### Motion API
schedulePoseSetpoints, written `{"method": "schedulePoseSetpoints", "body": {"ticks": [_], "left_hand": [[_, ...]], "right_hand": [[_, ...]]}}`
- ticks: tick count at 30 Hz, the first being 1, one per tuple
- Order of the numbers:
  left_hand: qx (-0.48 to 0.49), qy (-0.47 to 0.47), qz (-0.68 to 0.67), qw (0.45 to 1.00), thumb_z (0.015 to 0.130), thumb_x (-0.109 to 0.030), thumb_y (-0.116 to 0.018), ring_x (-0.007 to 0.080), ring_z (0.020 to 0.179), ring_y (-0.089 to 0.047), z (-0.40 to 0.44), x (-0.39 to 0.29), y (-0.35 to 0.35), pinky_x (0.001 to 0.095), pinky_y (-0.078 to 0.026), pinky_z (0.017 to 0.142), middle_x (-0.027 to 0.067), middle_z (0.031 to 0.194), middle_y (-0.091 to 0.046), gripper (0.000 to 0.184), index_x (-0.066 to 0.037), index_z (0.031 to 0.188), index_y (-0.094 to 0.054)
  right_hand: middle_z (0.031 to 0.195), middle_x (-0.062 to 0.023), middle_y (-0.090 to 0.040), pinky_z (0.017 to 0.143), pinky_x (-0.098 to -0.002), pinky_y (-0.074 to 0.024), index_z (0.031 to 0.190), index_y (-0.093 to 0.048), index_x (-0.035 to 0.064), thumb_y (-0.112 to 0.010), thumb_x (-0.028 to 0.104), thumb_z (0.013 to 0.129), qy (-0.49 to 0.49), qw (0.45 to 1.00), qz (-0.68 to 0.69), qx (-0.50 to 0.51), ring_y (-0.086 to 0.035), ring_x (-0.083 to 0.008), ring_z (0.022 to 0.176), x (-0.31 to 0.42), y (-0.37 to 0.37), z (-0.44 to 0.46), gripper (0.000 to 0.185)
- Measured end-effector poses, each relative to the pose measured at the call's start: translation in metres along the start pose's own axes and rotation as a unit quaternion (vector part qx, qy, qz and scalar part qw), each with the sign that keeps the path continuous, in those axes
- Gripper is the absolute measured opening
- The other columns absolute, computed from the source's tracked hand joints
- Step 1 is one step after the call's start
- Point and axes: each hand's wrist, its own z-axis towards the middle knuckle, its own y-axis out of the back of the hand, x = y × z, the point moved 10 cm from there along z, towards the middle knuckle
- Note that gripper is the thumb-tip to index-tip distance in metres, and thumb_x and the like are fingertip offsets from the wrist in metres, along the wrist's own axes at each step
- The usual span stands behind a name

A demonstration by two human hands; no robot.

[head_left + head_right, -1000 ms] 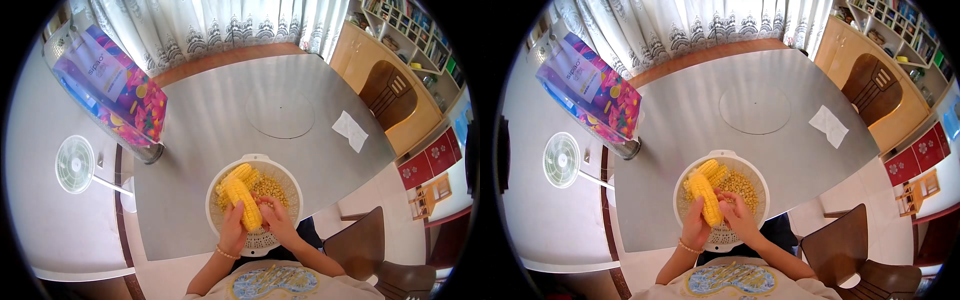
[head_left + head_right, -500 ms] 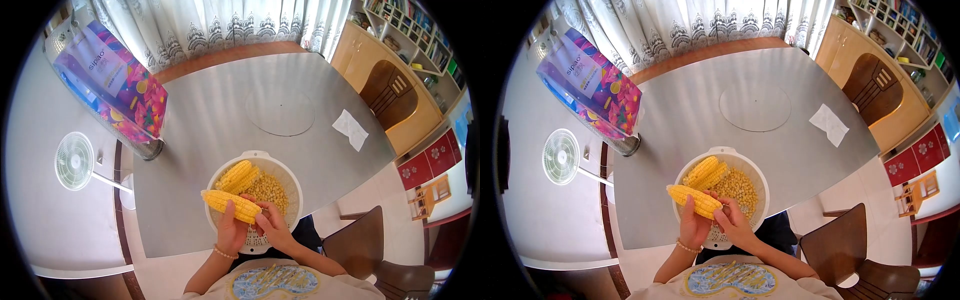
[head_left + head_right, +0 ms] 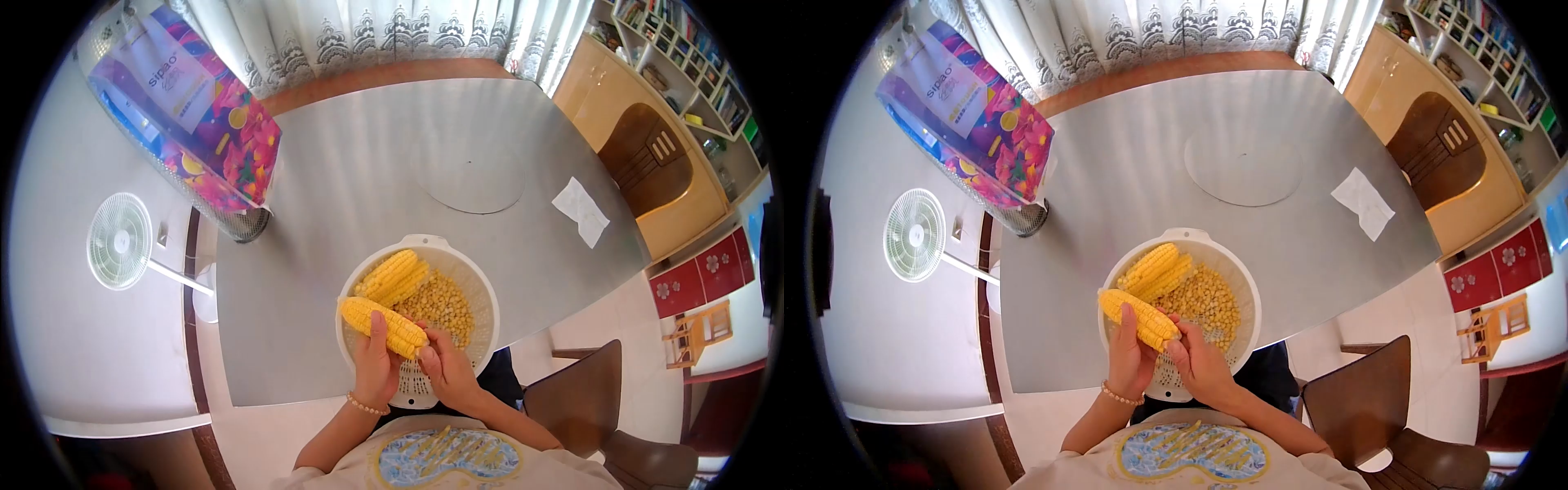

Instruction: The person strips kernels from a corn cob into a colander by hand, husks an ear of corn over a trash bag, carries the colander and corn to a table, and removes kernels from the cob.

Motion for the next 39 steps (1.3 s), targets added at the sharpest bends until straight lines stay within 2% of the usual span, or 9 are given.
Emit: {"method": "schedulePoseSetpoints", "body": {"ticks": [3,5,8,14,21,28,30,32,39], "left_hand": [[-0.005,0.023,-0.007,1.0,0.089,-0.04,-0.039,0.0188,0.085,-0.057,0.002,0.005,0.004,0.0306,-0.049,0.071,0.0077,0.089,-0.056,0.041,-0.002,0.101,-0.046],[-0.017,0.012,0.008,1.0,0.089,-0.04,-0.039,0.0183,0.084,-0.057,0.002,0.006,0.006,0.0299,-0.049,0.07,0.0077,0.09,-0.056,0.041,-0.002,0.102,-0.046],[-0.037,0.001,0.012,0.999,0.089,-0.037,-0.041,0.0162,0.081,-0.057,0.002,0.005,0.007,0.0281,-0.049,0.066,0.0073,0.092,-0.054,0.037,-0.003,0.104,-0.044],[-0.049,-0.008,0.099,0.994,0.088,-0.034,-0.045,0.0122,0.079,-0.054,0.003,0.002,0.012,0.0254,-0.048,0.064,0.0051,0.093,-0.051,0.037,-0.003,0.109,-0.039],[-0.056,-0.134,0.2,0.969,0.088,-0.03,-0.048,0.0122,0.08,-0.053,0.002,-0.021,0.013,0.0238,-0.047,0.064,0.0054,0.096,-0.051,0.043,-0.006,0.118,-0.03],[-0.018,-0.051,0.173,0.983,0.087,-0.028,-0.05,0.0113,0.083,-0.051,0.006,-0.008,0.013,0.0236,-0.046,0.065,0.0056,0.097,-0.049,0.042,-0.003,0.116,-0.033],[-0.064,-0.147,0.219,0.963,0.084,-0.026,-0.055,0.0112,0.082,-0.048,-0.002,-0.024,0.011,0.0223,-0.043,0.067,0.0064,0.094,-0.048,0.04,0.0,0.107,-0.036],[-0.073,-0.148,0.224,0.961,0.084,-0.027,-0.055,0.0112,0.082,-0.048,-0.003,-0.023,0.011,0.0225,-0.043,0.068,0.007,0.094,-0.047,0.042,0.0,0.108,-0.035],[-0.091,-0.145,0.26,0.95,0.085,-0.029,-0.053,0.012,0.083,-0.048,-0.005,-0.025,0.011,0.0234,-0.043,0.07,0.0092,0.097,-0.046,0.048,0.003,0.111,-0.029]], "right_hand": [[0.069,-0.0114,-0.054,0.054,-0.0289,-0.0419,0.116,-0.037,0.0014,-0.044,0.026,0.088,-0.055,0.998,-0.005,0.002,-0.054,-0.0196,0.058,-0.01,0.002,0.0,0.038],[0.074,-0.0046,-0.052,0.054,-0.0213,-0.0404,0.117,-0.036,0.0008,-0.036,0.02,0.09,-0.174,0.965,0.196,0.008,-0.049,-0.0088,0.062,-0.04,-0.004,-0.002,0.033],[0.069,-0.0017,-0.05,0.051,-0.0206,-0.0377,0.113,-0.039,0.0029,-0.047,0.024,0.087,-0.162,0.938,0.306,-0.022,-0.047,-0.0066,0.057,-0.024,0.004,0.0,0.034],[0.064,-0.0012,-0.051,0.048,-0.021,-0.0371,0.113,-0.039,0.0042,-0.054,0.024,0.084,-0.08,0.996,0.044,0.012,-0.047,-0.0087,0.052,-0.013,0.002,0.007,0.038],[0.067,-0.0041,-0.054,0.047,-0.0186,-0.036,0.108,-0.038,0.0046,-0.045,0.02,0.089,-0.184,0.959,0.179,0.123,-0.045,-0.006,0.052,-0.014,-0.012,-0.002,0.025],[0.07,-0.0041,-0.053,0.049,-0.0185,-0.0368,0.105,-0.043,0.003,-0.036,0.021,0.092,-0.159,0.949,0.268,0.042,-0.044,-0.0074,0.052,-0.026,-0.001,0.002,0.023],[0.073,-0.0039,-0.053,0.049,-0.0183,-0.0369,0.106,-0.044,0.002,-0.038,0.019,0.091,-0.149,0.949,0.278,-0.001,-0.044,-0.0074,0.052,-0.027,0.004,0.003,0.023],[0.071,-0.0032,-0.049,0.054,-0.0234,-0.0407,0.106,-0.044,0.0007,-0.048,0.023,0.087,-0.096,0.99,0.102,0.027,-0.048,-0.0103,0.059,-0.02,0.001,0.004,0.03],[0.078,-0.0153,-0.055,0.058,-0.0325,-0.0446,0.11,-0.041,-0.0004,-0.054,0.025,0.083,-0.064,0.994,-0.061,0.068,-0.057,-0.0245,0.067,-0.001,-0.003,0.003,0.039]]}}
